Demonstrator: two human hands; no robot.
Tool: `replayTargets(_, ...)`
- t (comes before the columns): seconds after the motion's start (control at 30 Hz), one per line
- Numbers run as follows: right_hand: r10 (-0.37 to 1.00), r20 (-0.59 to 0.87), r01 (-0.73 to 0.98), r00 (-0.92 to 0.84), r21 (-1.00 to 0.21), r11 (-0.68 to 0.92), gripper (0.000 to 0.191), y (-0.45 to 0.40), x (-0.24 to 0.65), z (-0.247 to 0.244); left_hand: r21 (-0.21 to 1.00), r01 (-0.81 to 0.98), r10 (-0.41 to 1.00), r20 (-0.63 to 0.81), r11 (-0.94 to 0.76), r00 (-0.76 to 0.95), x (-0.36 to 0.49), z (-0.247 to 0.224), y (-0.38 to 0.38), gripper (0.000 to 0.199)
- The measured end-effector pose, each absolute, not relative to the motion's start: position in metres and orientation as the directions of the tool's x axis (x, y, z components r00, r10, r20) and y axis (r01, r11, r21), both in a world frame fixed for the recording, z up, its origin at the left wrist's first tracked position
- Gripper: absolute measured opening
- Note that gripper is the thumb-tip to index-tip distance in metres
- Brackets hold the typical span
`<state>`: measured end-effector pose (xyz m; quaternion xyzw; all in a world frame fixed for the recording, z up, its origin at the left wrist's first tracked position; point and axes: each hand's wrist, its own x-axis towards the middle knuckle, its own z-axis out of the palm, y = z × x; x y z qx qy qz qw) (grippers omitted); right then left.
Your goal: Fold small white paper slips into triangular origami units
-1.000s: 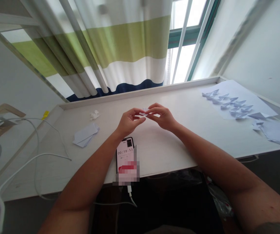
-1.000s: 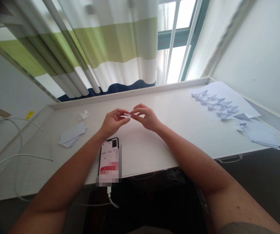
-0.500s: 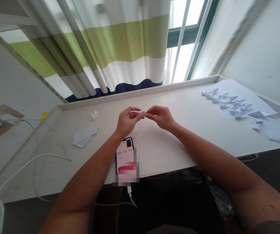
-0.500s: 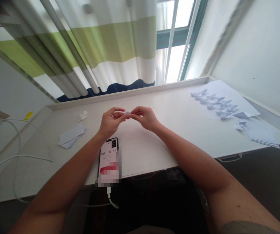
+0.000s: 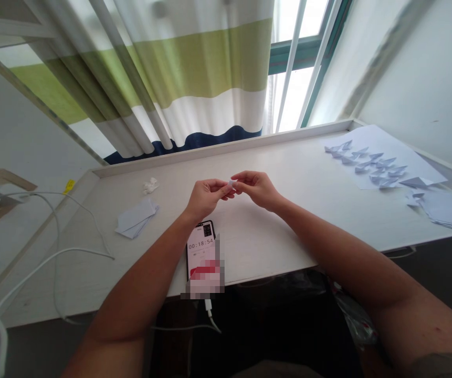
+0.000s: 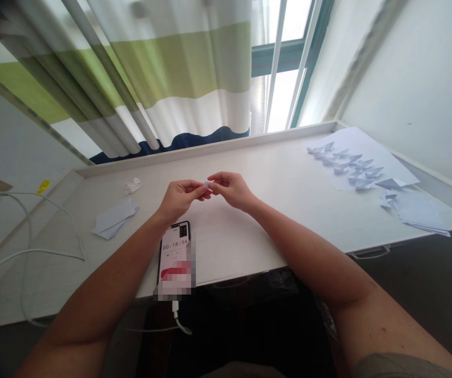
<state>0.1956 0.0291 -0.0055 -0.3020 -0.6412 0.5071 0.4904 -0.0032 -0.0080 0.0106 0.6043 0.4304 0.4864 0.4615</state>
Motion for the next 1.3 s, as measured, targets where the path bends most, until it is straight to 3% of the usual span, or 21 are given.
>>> replayTargets(0.2, 0.875, 0.333, -0.066, -0.352, -0.941, 0.332, 0.038, 0.026, 0.195, -0.002, 0.967, 0.121, 0.965, 0.202, -0.223, 0.166, -0.002, 0.009, -0.009, 0.044)
replayTargets(0.37, 0.924, 0.185, -0.105, -0.335, -0.982, 0.159, 0.039, 0.032, 0.197, -0.004, 0.792, 0.394, 0.878, 0.468, -0.466, 0.098, 0.002, 0.003, -0.009, 0.03)
replayTargets(0.47, 0.909, 0.167, -0.176, -0.382, -0.979, 0.106, 0.042, 0.032, 0.198, -0.003, 0.717, 0.458, 0.839, 0.526, -0.526, 0.139, -0.001, 0.001, -0.008, 0.024)
replayTargets(0.73, 0.834, 0.295, -0.199, -0.466, -0.954, 0.226, 0.045, 0.032, 0.2, -0.005, 0.706, 0.463, 0.839, 0.506, -0.537, 0.202, -0.005, 0.003, -0.008, 0.021)
replayTargets(0.97, 0.826, 0.333, -0.116, -0.454, -0.942, 0.316, 0.051, 0.038, 0.201, -0.012, 0.502, 0.604, 0.776, 0.512, -0.619, 0.369, -0.013, 0.01, -0.008, 0.019)
replayTargets(1.3, 0.817, 0.341, -0.176, -0.465, -0.94, 0.292, 0.052, 0.037, 0.203, -0.009, 0.647, 0.43, 0.773, 0.463, -0.63, 0.434, -0.017, 0.01, -0.006, 0.029)
